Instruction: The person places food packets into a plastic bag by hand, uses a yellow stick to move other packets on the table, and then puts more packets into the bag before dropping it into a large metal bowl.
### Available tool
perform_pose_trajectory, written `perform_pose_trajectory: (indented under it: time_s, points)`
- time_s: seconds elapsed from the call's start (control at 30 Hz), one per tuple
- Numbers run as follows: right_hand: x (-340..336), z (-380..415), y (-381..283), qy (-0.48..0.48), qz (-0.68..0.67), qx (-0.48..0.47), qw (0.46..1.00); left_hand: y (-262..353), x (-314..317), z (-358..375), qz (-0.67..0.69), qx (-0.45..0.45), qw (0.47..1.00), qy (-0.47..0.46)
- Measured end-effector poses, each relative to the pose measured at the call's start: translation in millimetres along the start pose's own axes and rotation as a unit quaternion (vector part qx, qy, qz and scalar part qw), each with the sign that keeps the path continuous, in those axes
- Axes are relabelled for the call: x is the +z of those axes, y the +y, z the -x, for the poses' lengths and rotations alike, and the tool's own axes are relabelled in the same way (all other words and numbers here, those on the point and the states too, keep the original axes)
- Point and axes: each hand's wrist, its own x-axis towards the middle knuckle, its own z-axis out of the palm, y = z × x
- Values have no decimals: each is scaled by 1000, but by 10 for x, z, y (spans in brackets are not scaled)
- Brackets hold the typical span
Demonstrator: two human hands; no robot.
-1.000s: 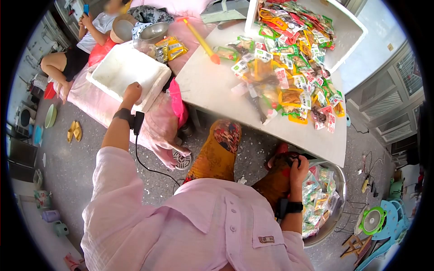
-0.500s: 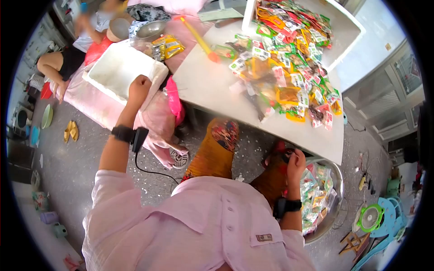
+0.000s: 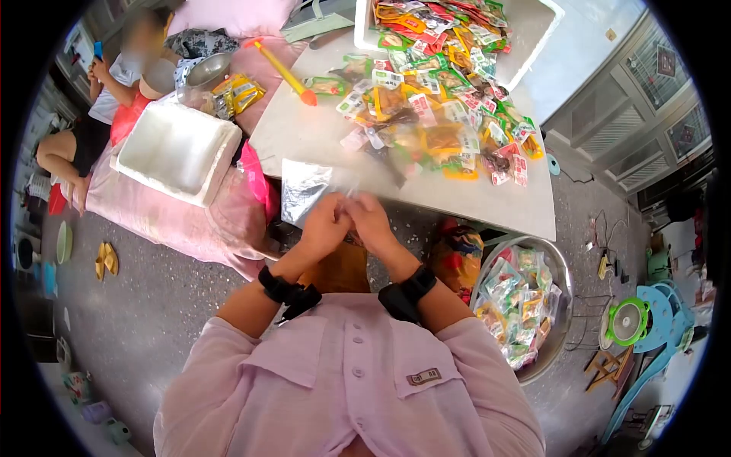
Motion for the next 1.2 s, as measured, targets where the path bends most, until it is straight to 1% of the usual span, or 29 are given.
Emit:
perform_pose_trajectory:
  time_s: [0.07,0.1,0.17,0.2,0.27,0.3,0.37,0.43,0.47,0.53,0.57,0.67,0.7,0.8,0.87,0.9,1.0,1.1,1.2]
  points:
    - [-11,-5,102,32,-32,-21,999,9,24,25,-96,76,992,29]
    - [-21,15,122,42,-8,-18,999,10,41,30,-178,148,971,56]
    - [-64,57,141,61,44,-10,997,44,42,102,-205,115,972,14]
    - [-76,70,137,70,94,-41,992,70,43,123,-217,99,971,-7]
    - [-92,81,117,86,195,-104,971,37,36,110,-224,116,968,21]
    - [-127,62,117,84,218,-133,963,36,6,90,-228,124,965,35]
    - [-237,-9,110,80,261,-189,943,28,-156,-11,-225,163,957,79]
    - [-233,-19,-11,77,257,-182,946,174,-304,-101,-219,183,950,127]
    - [-220,-21,-97,75,255,-179,947,249,-351,-150,-230,213,939,138]
    - [-195,0,-271,90,282,-210,932,349,-407,-251,-252,272,915,162]
    - [-212,-6,-329,97,296,-226,923,352,-409,-296,-276,285,904,162]
    - [-539,-137,-407,114,466,-319,818,210,-347,-424,-324,240,906,126]
    - [-639,-196,-355,155,506,-351,773,139,-303,-458,-331,211,913,108]
    - [-690,-296,-427,175,661,-259,682,-62,-140,-526,-335,131,931,68]
    - [-718,-373,-350,192,693,-254,647,-123,-30,-559,-316,87,943,56]
    - [-692,-374,-361,198,708,-251,630,-107,-7,-569,-297,36,954,30]
    - [-697,-294,-457,68,702,-156,692,-91,44,-573,-261,1,965,15]
    - [-799,-193,-373,59,710,-198,673,-110,28,-571,-234,-24,972,17]
    - [-961,-101,-347,94,714,-191,667,-92,13,-579,-224,-26,974,26]
